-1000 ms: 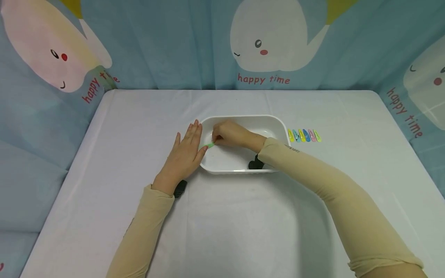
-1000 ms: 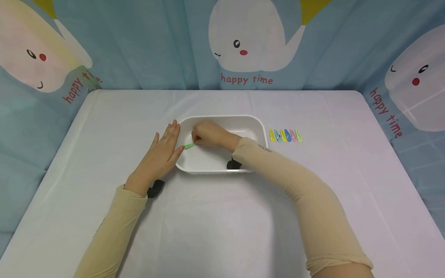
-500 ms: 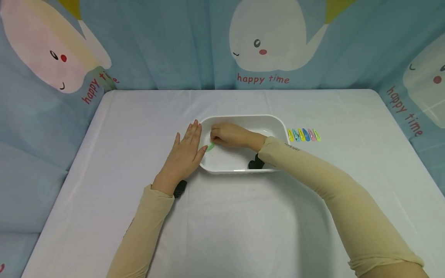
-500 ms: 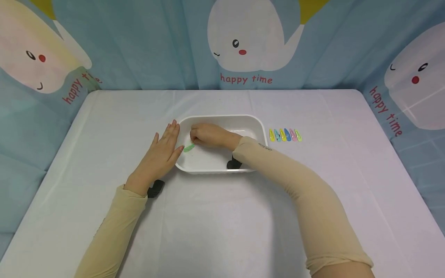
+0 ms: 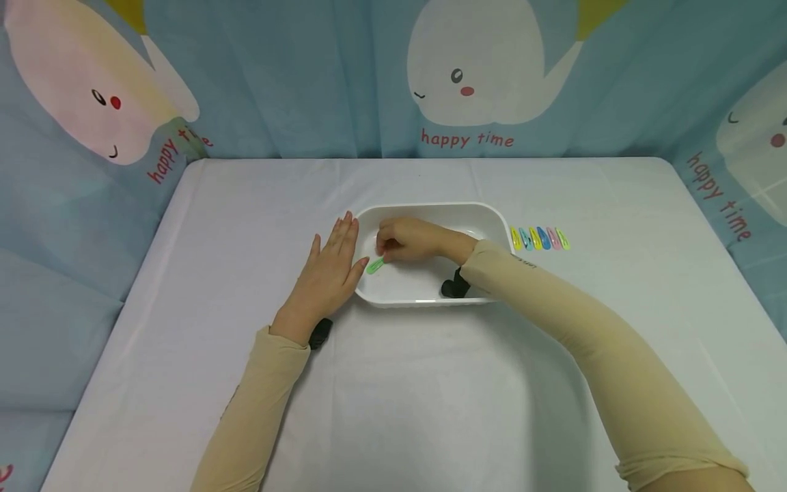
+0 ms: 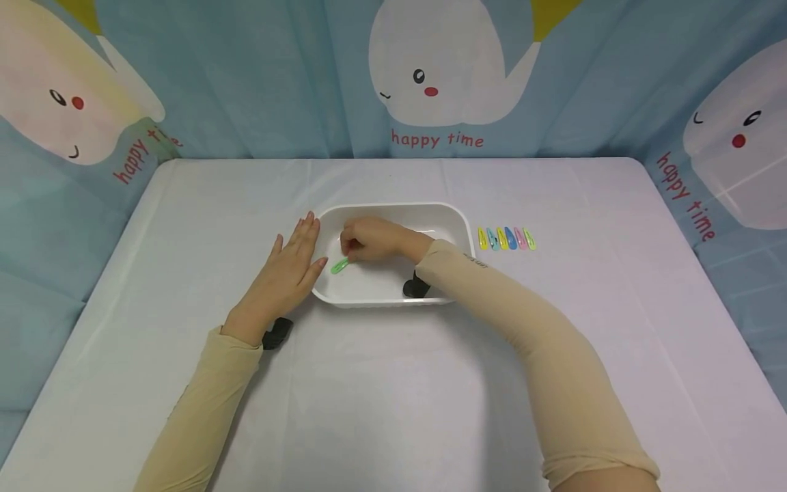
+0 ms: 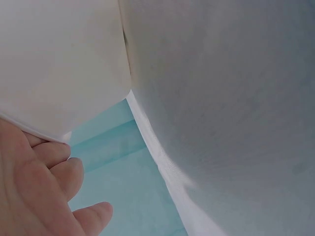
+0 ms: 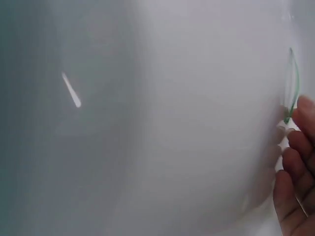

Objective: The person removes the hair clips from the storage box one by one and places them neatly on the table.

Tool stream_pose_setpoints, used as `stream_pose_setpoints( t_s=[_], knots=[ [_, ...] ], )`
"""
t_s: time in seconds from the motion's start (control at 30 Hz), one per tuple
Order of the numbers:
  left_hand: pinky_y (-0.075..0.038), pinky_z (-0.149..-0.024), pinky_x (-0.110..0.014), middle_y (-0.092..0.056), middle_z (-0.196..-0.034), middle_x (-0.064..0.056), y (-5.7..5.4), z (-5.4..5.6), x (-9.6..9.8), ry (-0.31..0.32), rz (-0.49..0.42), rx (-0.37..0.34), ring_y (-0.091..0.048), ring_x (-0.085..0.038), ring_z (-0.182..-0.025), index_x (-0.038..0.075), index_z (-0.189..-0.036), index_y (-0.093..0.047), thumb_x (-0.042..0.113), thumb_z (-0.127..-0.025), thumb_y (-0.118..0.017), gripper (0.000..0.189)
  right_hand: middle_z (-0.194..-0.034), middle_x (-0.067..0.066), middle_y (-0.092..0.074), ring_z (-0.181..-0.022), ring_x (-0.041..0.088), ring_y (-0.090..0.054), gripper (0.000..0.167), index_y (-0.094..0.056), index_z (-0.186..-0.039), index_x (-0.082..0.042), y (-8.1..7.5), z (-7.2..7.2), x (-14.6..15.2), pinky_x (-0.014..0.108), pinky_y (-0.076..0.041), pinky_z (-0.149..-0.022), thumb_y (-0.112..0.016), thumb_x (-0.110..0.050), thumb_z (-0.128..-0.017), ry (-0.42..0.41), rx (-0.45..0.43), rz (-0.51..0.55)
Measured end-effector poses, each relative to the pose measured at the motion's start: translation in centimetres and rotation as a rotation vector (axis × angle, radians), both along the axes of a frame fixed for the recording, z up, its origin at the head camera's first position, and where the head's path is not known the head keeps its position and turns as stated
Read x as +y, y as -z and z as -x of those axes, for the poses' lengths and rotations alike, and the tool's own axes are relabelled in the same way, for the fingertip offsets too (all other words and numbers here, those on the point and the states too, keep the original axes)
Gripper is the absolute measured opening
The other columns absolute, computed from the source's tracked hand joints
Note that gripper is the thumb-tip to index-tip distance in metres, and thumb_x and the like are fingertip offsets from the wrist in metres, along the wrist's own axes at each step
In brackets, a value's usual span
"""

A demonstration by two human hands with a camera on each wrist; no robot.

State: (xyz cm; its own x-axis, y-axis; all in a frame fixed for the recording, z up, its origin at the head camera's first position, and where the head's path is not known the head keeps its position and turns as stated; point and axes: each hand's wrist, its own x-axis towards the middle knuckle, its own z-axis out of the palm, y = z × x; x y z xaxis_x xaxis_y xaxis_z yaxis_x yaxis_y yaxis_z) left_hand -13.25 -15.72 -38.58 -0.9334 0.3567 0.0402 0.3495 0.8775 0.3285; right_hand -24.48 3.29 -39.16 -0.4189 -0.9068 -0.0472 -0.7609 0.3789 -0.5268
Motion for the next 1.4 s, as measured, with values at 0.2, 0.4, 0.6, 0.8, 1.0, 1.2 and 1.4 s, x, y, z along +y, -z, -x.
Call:
stream_pose_setpoints(
  t_s=[0.2,0.4,0.6,0.8,1.0,1.2,1.4],
  knots=[
    [-0.007,-0.11,-0.058,0.001,-0.157,-0.012,-0.2,-0.1,0.0,0.004,-0.002,0.005,-0.001,-0.025,-0.144,0.0,-0.15,-0.006,0.038,-0.103,-0.03,0.065,-0.08,0.002,-0.054,-0.074,0.015,-0.049,0.007,-0.067,-0.084,-0.006,0.3,0.0,-0.3,0.025,-0.041,-0.071,-0.072,-0.011,-0.084,-0.017,-0.004,-0.005],
    [-0.007,-0.11,-0.058,0.002,-0.157,-0.012,-0.1,-0.1,0.0,0.009,-0.004,0.001,0.0,-0.025,-0.144,0.0,-0.151,-0.004,0.038,-0.103,-0.029,0.065,-0.081,0.003,-0.059,-0.075,0.015,-0.05,0.003,-0.065,-0.087,-0.004,-0.4,0.1,0.0,0.026,-0.043,-0.073,-0.067,-0.007,-0.088,0.011,-0.049,-0.022],
    [-0.006,-0.11,-0.057,0.004,-0.157,-0.011,-0.1,0.0,0.1,0.011,-0.002,-0.007,0.002,-0.024,-0.144,0.001,-0.151,-0.003,0.039,-0.103,-0.028,0.066,-0.081,0.003,-0.063,-0.075,0.015,-0.052,0.006,-0.068,-0.086,-0.004,-1.3,0.1,0.4,0.026,-0.045,-0.073,-0.062,-0.002,-0.088,0.016,-0.096,0.002],
    [-0.006,-0.11,-0.058,0.004,-0.157,-0.01,-0.2,0.0,0.1,0.01,-0.001,-0.006,0.002,-0.024,-0.144,0.001,-0.151,-0.003,0.04,-0.103,-0.027,0.066,-0.075,0.0,-0.06,-0.069,0.011,-0.049,0.008,-0.066,-0.081,-0.006,-1.6,-0.1,-0.3,0.023,-0.041,-0.066,-0.063,-0.006,-0.088,-0.009,-0.141,-0.001],
    [-0.007,-0.11,-0.059,0.0,-0.157,-0.012,-0.2,-0.1,0.0,0.012,-0.019,-0.003,0.0,-0.024,-0.144,0.001,-0.151,-0.004,0.039,-0.103,-0.029,0.066,-0.075,0.0,-0.065,-0.066,0.009,-0.053,0.005,-0.068,-0.082,-0.004,-1.3,-0.3,-1.4,0.021,-0.044,-0.065,-0.069,-0.007,-0.085,0.08,-0.25,0.048],
    [-0.005,-0.111,-0.057,0.005,-0.157,-0.008,0.0,-0.1,0.0,0.004,-0.017,-0.015,0.004,-0.022,-0.144,0.003,-0.151,-0.002,0.043,-0.103,-0.026,0.067,-0.078,0.008,-0.068,-0.069,0.011,-0.061,0.008,-0.068,-0.09,0.006,-1.2,-0.8,-1.9,0.025,-0.053,-0.068,-0.066,0.006,-0.083,0.273,-0.567,0.154],
    [-0.006,-0.11,-0.058,0.005,-0.157,-0.008,-0.1,-0.1,0.1,0.007,-0.016,-0.017,0.004,-0.022,-0.143,0.003,-0.151,-0.002,0.042,-0.103,-0.026,0.066,-0.08,0.009,-0.068,-0.073,0.014,-0.064,0.011,-0.067,-0.093,0.009,-1.2,-0.8,-1.8,0.03,-0.055,-0.074,-0.066,0.005,-0.083,0.35,-0.692,0.218]
  ],
)
